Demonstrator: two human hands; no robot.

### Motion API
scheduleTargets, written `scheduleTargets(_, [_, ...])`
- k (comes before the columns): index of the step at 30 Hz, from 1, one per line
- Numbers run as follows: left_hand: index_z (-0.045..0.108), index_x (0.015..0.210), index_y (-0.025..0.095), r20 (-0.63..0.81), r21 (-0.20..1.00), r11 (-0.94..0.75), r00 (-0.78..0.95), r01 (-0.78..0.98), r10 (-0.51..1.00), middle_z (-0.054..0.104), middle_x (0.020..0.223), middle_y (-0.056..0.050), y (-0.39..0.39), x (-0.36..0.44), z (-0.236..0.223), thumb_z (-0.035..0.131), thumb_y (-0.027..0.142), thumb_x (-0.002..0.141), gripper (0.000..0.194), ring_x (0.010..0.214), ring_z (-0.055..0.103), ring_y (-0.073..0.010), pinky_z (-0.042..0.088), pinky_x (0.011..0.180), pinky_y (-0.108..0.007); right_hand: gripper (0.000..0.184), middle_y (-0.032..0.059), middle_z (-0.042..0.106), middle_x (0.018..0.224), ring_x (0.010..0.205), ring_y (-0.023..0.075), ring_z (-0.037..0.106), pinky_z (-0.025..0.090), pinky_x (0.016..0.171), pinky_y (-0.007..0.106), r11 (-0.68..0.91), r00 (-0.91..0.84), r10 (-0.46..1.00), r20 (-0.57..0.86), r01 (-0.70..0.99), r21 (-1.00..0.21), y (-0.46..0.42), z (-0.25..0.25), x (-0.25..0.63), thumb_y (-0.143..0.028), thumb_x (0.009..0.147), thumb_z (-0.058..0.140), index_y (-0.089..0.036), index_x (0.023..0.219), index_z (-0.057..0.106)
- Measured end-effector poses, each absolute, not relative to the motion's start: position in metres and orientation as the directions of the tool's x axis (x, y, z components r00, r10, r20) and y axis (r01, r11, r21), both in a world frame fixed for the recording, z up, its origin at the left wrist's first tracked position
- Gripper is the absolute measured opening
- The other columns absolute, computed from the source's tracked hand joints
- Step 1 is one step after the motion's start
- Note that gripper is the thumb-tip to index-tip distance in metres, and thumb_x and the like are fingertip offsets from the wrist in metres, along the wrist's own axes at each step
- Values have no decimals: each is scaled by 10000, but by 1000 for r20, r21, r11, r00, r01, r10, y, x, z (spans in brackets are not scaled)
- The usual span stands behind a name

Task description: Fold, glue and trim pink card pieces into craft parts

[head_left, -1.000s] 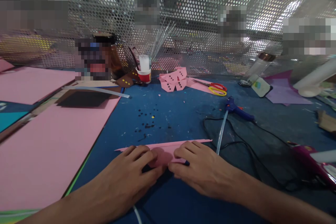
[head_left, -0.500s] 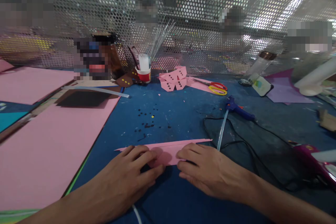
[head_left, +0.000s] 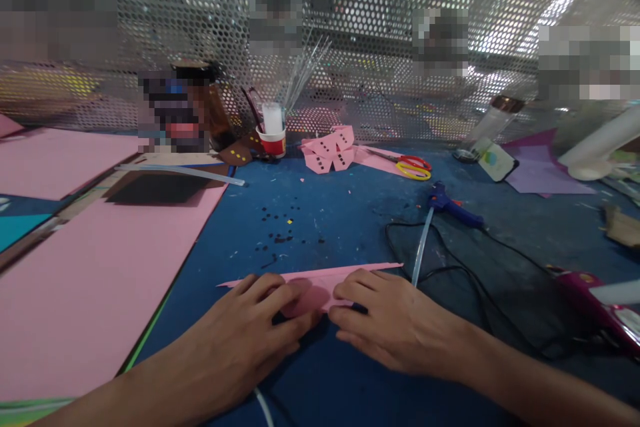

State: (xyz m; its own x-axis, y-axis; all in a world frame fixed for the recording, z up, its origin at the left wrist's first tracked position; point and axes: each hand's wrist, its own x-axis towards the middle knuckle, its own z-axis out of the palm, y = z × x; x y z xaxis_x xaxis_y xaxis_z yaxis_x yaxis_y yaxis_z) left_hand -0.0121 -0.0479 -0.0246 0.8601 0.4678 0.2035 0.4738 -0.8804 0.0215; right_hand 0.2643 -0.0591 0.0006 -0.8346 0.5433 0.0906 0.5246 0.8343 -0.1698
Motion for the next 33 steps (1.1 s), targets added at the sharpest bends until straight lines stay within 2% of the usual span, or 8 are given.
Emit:
scheduleTargets(6, [612,1290,317,216,18,-879,857,476,468,606,1192,-72,-49,-11,-22,587,297,970,322,1030,524,-259,463,845,-368,218,81,672,1093,1037,228,602,508,886,382,845,-840,531,109,516,-139,-59,-1,264,-333,1035,520,-186,1132,649])
scheduleTargets(15, [626,1265,276,236,40,-887,859,459,455,637,1235,-66,-49,-19,-22,577,274,981,288,1120,532,-262,476,894,-379,226,75,684,1116,1054,215,611,522,921,366,825,-827,554,96,529,-199,-60,0,268,-318,1051,480,-180,1059,658])
scheduleTargets(23, [600,1337,268,207,104,-898,874,427,440,643,1325,-54,-48,-28,-22,584,237,984,355,1216,541,-256,484,986,-392,239,76,685,1154,1090,210,612,539,948,357,827,-824,551,131,519,-216,-61,-2,270,-308,1051,482,-158,1024,667])
scheduleTargets(33, [574,1395,253,196,93,-917,896,387,398,633,1397,-28,-42,-40,-25,588,241,985,410,1278,546,-225,481,1082,-353,239,68,695,1181,1111,204,623,549,965,354,830,-822,548,155,512,-222,-61,-3,273,-303,1049,492,-156,997,673])
